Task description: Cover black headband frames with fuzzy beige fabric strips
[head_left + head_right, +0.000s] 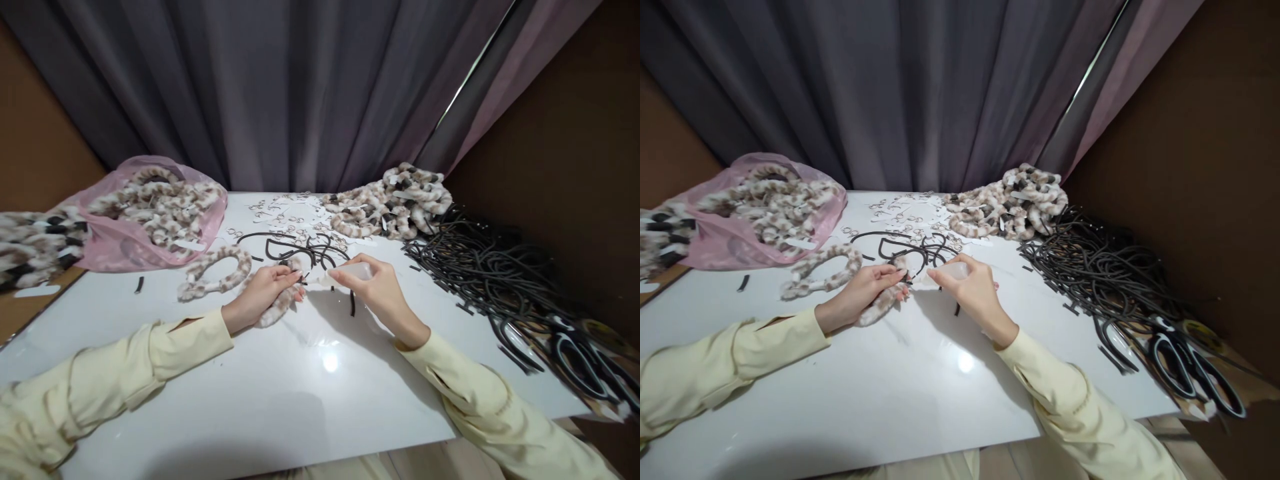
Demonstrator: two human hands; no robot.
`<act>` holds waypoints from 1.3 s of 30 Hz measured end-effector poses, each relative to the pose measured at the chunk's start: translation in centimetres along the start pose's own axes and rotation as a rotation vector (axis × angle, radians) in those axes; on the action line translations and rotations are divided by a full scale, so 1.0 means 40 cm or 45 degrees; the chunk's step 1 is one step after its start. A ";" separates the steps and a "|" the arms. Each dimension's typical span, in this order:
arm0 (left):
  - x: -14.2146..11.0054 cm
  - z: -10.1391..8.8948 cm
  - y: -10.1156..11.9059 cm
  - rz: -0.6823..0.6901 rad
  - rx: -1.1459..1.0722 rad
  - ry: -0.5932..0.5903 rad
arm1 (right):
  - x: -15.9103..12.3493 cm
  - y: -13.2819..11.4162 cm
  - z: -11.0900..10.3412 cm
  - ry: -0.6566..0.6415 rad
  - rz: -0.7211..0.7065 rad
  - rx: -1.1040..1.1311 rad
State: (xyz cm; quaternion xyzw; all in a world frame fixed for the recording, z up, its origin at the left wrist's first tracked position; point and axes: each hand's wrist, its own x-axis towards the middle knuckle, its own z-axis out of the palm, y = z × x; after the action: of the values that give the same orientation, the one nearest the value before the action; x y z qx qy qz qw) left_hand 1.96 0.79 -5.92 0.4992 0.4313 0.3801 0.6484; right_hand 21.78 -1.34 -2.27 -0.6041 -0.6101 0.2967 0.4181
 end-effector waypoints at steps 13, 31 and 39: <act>-0.001 0.003 -0.001 0.000 0.012 0.000 | 0.000 0.004 0.006 -0.022 0.063 0.101; 0.000 0.001 0.012 -0.001 -0.053 0.044 | 0.048 0.023 -0.064 0.007 0.195 0.928; -0.011 -0.001 0.076 0.021 -0.053 0.031 | 0.129 0.114 -0.141 0.003 0.087 0.549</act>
State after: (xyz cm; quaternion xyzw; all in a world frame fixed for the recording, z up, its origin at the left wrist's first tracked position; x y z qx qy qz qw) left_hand 1.57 1.06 -2.90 0.4844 0.4271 0.4002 0.6503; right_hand 29.30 3.38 -2.76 -0.5212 -0.5113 0.4338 0.5280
